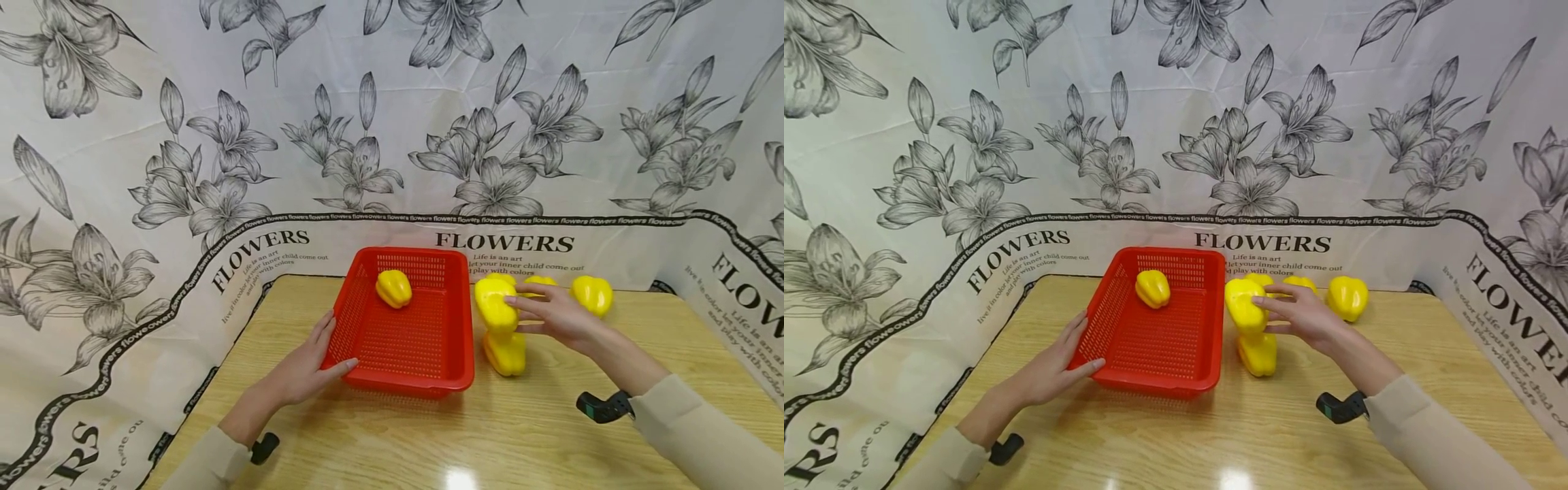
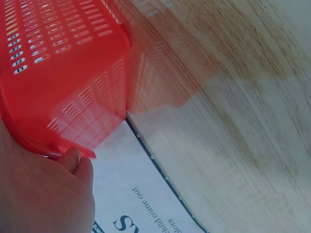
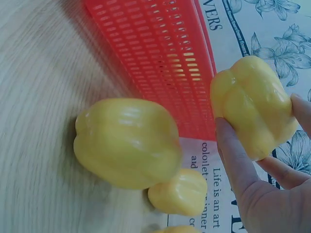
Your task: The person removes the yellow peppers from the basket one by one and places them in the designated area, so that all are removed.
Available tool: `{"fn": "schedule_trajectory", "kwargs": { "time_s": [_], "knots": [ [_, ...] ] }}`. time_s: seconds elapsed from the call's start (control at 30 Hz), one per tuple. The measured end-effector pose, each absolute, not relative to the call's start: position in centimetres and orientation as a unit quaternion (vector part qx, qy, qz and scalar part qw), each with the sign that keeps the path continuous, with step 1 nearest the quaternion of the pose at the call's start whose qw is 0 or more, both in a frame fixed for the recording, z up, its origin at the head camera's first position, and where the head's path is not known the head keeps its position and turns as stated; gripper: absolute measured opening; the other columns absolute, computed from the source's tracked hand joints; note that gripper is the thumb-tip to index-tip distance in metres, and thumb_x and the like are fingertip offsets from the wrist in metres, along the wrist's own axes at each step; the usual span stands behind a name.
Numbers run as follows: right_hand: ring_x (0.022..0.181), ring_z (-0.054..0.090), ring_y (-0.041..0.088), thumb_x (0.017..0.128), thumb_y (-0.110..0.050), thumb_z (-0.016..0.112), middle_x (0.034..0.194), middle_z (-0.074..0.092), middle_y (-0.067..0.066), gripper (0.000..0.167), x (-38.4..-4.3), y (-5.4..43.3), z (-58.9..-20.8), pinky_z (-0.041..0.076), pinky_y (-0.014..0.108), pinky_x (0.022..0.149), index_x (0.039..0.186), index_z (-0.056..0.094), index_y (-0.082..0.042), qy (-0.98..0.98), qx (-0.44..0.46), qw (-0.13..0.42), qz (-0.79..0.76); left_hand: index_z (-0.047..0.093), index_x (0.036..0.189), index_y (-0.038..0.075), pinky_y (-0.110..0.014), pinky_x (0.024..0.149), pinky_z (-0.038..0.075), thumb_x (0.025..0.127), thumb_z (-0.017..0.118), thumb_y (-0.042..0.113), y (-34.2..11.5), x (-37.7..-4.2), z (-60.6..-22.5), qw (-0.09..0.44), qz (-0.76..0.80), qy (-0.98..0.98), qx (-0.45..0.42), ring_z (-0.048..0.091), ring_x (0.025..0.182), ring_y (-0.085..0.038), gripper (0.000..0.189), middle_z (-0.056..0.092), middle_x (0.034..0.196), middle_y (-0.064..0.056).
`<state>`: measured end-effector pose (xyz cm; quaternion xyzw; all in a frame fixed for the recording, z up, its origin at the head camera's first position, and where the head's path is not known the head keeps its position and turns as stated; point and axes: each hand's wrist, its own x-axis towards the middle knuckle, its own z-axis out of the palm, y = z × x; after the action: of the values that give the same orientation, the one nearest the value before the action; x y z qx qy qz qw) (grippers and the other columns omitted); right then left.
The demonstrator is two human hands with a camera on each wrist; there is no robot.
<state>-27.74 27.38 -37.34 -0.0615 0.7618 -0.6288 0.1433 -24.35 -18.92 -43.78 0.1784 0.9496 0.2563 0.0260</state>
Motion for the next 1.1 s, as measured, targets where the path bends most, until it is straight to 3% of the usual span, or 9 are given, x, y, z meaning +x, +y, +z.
{"fn": "schedule_trajectory", "kwargs": {
  "time_s": [0.27,0.5,0.8,1.1],
  "knots": [
    [0.110,0.067,0.023,0.105,-0.033,0.060,0.149,0.041,0.032,0.083,-27.3,29.4,-37.3,0.057,0.042,0.095,0.159,0.015,0.010,0.784,-0.057,0.134,-0.603,0.005,0.166,0.014,-0.056,0.115,0.037,0.095,0.057,0.067,-18.9,-24.3,-43.8,0.029,0.261,0.949,0.175,0.031,0.151,-0.034,0.102,0.001,0.173,0.001],
    [0.106,0.066,0.011,0.106,-0.032,0.059,0.152,0.035,0.034,0.081,-26.9,31.4,-37.7,0.057,0.043,0.094,0.159,0.014,0.010,0.789,-0.060,0.116,-0.600,0.005,0.166,0.013,-0.055,0.116,0.036,0.096,0.057,0.065,-18.9,-24.4,-43.9,0.026,0.257,0.949,0.179,0.031,0.151,-0.035,0.101,0.000,0.173,0.001],
    [0.107,0.064,0.006,0.106,-0.032,0.058,0.154,0.029,0.037,0.082,-26.2,33.2,-38.5,0.057,0.043,0.095,0.159,0.011,0.010,0.801,-0.054,0.117,-0.585,0.006,0.166,0.012,-0.056,0.116,0.037,0.096,0.056,0.066,-19.0,-24.3,-43.9,0.029,0.259,0.949,0.177,0.032,0.150,-0.035,0.102,0.000,0.173,0.001],
    [0.113,0.062,0.017,0.106,-0.029,0.059,0.158,0.020,0.040,0.084,-26.4,34.7,-40.1,0.057,0.044,0.096,0.161,0.007,0.007,0.800,-0.039,0.132,-0.584,0.005,0.166,0.013,-0.055,0.116,0.036,0.096,0.055,0.068,-19.0,-24.3,-43.7,0.027,0.258,0.949,0.180,0.032,0.150,-0.035,0.103,0.000,0.173,0.001]
  ]
}}
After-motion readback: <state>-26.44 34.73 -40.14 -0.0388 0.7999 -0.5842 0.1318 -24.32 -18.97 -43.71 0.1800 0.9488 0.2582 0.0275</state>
